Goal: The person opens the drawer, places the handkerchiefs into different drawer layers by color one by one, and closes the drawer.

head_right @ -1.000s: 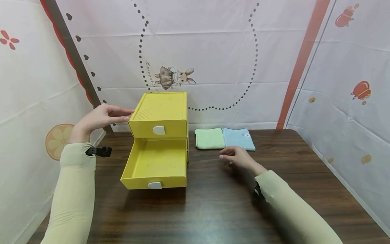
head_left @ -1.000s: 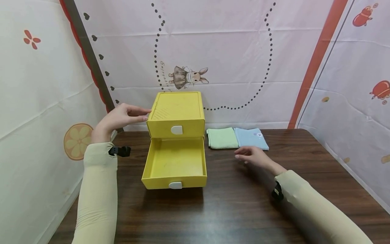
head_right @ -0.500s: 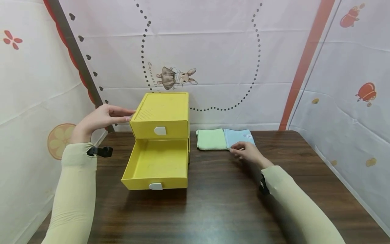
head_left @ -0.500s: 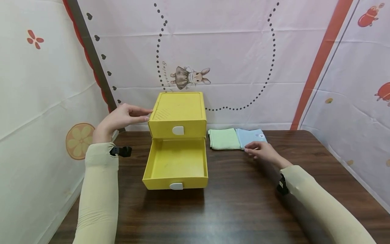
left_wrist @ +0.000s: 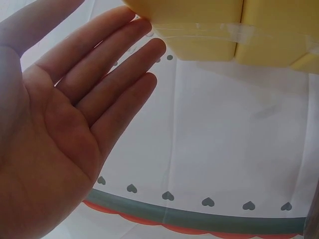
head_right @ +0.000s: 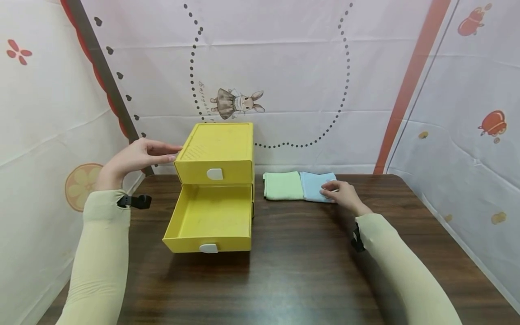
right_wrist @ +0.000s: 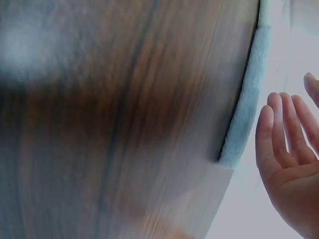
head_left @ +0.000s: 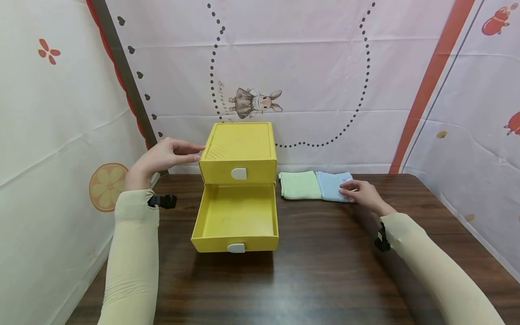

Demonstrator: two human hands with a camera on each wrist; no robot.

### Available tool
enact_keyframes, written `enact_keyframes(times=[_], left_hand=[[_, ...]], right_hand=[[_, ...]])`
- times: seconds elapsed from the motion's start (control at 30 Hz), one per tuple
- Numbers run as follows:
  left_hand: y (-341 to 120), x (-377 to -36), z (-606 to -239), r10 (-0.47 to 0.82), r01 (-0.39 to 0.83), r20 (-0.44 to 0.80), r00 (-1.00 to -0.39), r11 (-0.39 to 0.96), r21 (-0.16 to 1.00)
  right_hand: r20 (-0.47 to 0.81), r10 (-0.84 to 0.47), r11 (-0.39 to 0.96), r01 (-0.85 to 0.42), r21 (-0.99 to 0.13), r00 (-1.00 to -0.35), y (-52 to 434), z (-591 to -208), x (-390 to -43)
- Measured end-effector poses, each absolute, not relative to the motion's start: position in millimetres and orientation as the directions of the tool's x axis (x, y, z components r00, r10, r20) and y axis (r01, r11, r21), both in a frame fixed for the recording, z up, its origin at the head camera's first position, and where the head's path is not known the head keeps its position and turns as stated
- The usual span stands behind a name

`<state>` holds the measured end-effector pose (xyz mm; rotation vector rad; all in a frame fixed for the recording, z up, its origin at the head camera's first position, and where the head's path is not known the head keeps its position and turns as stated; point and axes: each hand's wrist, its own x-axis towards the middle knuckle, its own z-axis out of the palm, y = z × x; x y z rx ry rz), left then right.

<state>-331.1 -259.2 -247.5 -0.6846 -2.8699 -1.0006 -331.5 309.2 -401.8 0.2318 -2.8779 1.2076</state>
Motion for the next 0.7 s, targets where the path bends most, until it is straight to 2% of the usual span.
enact_keyframes(times=[0.4,0.7], left_hand=[[-258.0,-327.2,-245.2,0.4,0.423,0.174,-0.9,0.702,0.573],[-242.4,-297.1,-226.3,0.395,0.409,0.158,-0.905,0.703,0.582]], right_hand=[[0.097,-0.057,0.717,-0.108,-0.689,-0.994,328.2,-396.2,-336.2],[0.039,-0.017,0.766,-0.038,-0.642,-0.999,334.4,-394.4,-340.2]])
